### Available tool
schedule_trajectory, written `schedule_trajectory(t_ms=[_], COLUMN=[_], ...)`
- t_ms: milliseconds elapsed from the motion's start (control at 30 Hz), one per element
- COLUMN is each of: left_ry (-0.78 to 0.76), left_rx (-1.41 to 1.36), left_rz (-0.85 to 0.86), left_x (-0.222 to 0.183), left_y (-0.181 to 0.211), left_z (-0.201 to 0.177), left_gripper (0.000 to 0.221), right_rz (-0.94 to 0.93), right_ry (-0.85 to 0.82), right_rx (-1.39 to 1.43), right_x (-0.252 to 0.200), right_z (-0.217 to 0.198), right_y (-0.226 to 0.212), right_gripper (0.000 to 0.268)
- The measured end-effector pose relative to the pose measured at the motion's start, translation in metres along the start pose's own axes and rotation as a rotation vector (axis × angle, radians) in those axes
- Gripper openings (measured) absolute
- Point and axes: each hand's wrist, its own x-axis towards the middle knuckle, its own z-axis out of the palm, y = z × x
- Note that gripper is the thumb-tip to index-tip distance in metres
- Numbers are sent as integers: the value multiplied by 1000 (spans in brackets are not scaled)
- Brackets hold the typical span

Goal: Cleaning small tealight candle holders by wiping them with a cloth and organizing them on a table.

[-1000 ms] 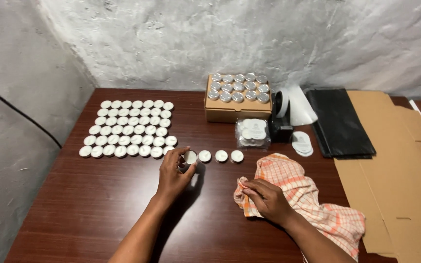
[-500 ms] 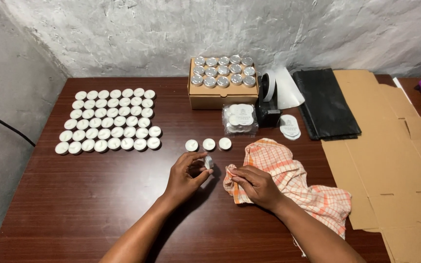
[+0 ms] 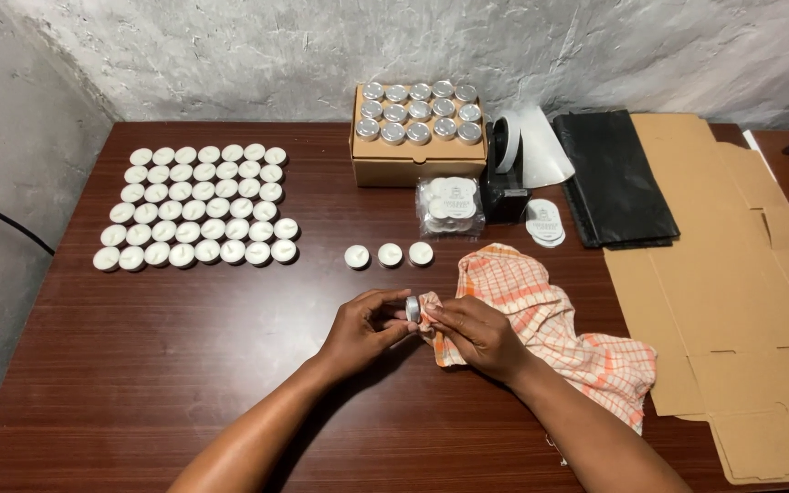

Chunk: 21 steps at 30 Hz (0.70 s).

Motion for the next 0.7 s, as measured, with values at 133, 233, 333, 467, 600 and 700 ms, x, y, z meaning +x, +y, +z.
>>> schedule_trajectory(t_ms=[133, 233, 333, 467, 600, 700], left_ry=[-27, -80, -81, -99, -122, -153], left_rx=[8, -11, -70, -106, -74, -68], left_rz=[-10, -3, -24, -9, 39, 62], left_x=[-1, -1, -2, -3, -4, -4], left_y=[4, 0, -9, -18, -22, -25], left_z=[4, 3, 2, 1, 2, 1], left_gripper=[49, 49, 49, 50, 47, 46], right_rz=[-80, -137, -152, -144, -82, -18], right_ry=[-57, -89, -114, -132, -119, -83], right_rx=[-23, -41, -71, -73, 16, 46], right_x=[2, 3, 1, 2, 1, 2], right_z=[-2, 1, 1, 0, 1, 2], right_y=[-3, -4, -2, -5, -5, -4], right_gripper=[25, 24, 24, 24, 25, 20])
